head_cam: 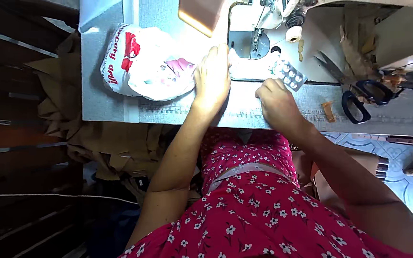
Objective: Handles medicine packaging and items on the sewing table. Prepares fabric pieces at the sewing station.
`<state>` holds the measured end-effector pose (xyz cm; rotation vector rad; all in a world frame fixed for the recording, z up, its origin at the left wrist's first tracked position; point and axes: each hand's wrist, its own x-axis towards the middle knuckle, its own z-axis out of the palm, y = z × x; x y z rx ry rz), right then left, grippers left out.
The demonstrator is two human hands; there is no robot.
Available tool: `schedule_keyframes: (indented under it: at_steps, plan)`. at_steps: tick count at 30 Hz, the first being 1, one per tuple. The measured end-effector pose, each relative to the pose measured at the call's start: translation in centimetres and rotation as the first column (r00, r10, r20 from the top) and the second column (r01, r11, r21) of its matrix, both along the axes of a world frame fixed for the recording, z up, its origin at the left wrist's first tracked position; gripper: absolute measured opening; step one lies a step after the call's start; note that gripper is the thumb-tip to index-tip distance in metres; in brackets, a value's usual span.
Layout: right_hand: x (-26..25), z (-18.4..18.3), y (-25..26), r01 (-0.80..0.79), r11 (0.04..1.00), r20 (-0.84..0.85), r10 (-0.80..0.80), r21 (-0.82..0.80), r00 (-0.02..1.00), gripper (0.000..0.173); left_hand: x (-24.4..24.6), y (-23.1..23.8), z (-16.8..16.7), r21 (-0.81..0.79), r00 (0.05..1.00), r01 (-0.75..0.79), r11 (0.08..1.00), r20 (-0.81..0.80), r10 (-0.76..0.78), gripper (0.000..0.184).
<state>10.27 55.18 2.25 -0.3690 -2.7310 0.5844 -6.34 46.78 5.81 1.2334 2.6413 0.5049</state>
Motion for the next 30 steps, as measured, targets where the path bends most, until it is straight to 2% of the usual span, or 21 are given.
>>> schedule_keyframes:
  at_steps: [3,6,10,11,14,17,20,22,24,27,30]
  plan:
    - [0.3,-0.2,-0.3,-0.001,0.999,-0.004,0.001,0.055,1.0,0.015,-0.2,0.9,-1.0,-0.02,0.992,-0.043,0.999,-0.123,0.04,0.033]
    - [1.0,-0.3,-0.3,-0.001,0.999,-0.007,0.002,0.044,1.0,0.017,0.2,0.5,-2.3,0.14,0.984,0.034,0.99,-0.178,-0.008,0.039]
    - [1.6,-0.7,-0.2,0.005,1.0,-0.057,-0.005,0.006,0.998,0.02,1.8,0.3,-2.7,0.361,0.968,0.207,0.909,-0.211,-0.137,0.028]
    - [1.7,-0.8,-0.1,0.001,1.0,-0.078,-0.001,-0.002,0.997,0.02,2.3,0.6,-2.5,0.362,0.97,0.226,0.904,-0.165,-0.176,0.026]
    - [2.0,-1.2,0.1,-0.026,1.0,-0.146,0.026,-0.002,0.989,0.018,3.3,2.5,-1.7,0.222,0.965,0.224,0.949,0.089,-0.248,0.034]
    - [2.6,-1.3,0.4,-0.027,0.999,-0.25,0.015,-0.044,0.968,0.02,3.4,4.6,-2.3,0.184,0.966,0.171,0.968,0.164,-0.202,0.041]
    - [3.5,-0.4,1.7,0.139,0.983,-0.327,-0.172,-0.121,0.929,0.022,3.5,5.7,-2.3,0.178,0.964,0.112,0.978,0.221,-0.151,0.033]
    - [3.5,0.5,3.4,0.272,0.948,-0.29,-0.311,-0.166,0.905,0.024,3.5,5.7,-2.1,0.219,0.945,0.069,0.973,0.299,-0.135,0.026]
    - [3.1,1.0,5.2,0.329,0.925,-0.177,-0.362,-0.191,0.915,0.03,3.4,5.6,-2.2,0.302,0.922,0.047,0.952,0.354,-0.157,0.022]
    - [2.3,1.9,7.1,0.331,0.901,0.052,-0.33,-0.281,0.943,0.036,3.3,5.5,-2.4,0.398,0.888,0.017,0.917,0.416,-0.197,0.017]
    - [2.3,3.4,7.5,0.296,0.865,0.104,-0.278,-0.404,0.955,0.027,3.6,5.0,-2.1,0.517,0.824,-0.03,0.855,0.497,-0.272,0.014]
